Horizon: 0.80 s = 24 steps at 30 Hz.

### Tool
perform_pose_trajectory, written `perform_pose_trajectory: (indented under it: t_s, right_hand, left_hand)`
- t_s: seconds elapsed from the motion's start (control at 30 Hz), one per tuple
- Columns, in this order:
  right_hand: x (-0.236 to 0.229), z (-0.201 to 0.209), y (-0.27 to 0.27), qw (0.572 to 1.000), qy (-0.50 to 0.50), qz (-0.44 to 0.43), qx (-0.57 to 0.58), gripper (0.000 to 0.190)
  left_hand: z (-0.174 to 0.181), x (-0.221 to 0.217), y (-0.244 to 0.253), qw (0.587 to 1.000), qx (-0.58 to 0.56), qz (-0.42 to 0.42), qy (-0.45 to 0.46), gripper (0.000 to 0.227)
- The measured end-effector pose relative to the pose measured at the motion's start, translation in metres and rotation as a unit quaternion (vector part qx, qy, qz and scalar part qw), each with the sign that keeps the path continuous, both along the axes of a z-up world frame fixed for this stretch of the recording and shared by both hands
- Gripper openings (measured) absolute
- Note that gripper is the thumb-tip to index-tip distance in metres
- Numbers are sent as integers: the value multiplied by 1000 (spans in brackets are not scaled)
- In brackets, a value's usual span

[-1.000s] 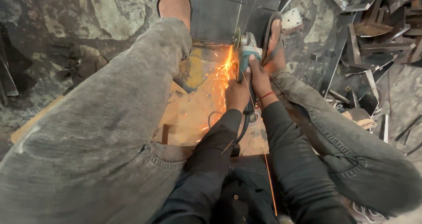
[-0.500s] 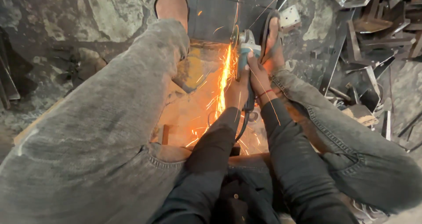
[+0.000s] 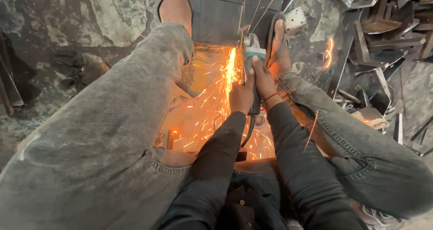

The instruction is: The person uses an angle grinder to cut a rectangular metal sheet placed on the floor. They hold the sheet with their left hand and operate the grinder with their right hand, producing sparks as the blade cuts through the metal.

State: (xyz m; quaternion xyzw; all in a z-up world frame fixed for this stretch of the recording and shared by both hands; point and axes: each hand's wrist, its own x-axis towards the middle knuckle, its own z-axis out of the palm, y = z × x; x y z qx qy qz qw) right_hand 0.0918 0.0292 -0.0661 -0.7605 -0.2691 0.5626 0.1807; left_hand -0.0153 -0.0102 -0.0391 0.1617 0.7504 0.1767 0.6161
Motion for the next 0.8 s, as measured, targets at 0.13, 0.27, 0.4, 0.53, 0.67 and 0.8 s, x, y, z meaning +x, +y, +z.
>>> perform_pose_trajectory:
  t_s: [0.13,0.27,0.4,0.53,0.67,0.8]
  right_hand:
    - [-7,9,4,999,-1,-27,-18,76]
    - [-6,1,5,999,4,-30,-14,76]
    - [12,-12,-6,999,7,-17,30,78]
    - [5,-10,0,999,-40,1,-12,83]
    - [-5,15,9,999,-31,1,23,85]
    - [-5,10,3,999,-53,6,6,88]
  left_hand:
    - [4,-4,6,998,-24,-56,8,89]
    - [8,-4,7,997,-20,-72,-11,88]
    - [-25,13,-10,998,-14,-56,36,81]
    - [-29,9,-7,991,79,-105,37,75]
    - [1,-1,7,999,-20,-41,16,85]
    - [-51,19,-37,997,-25,-68,8,87]
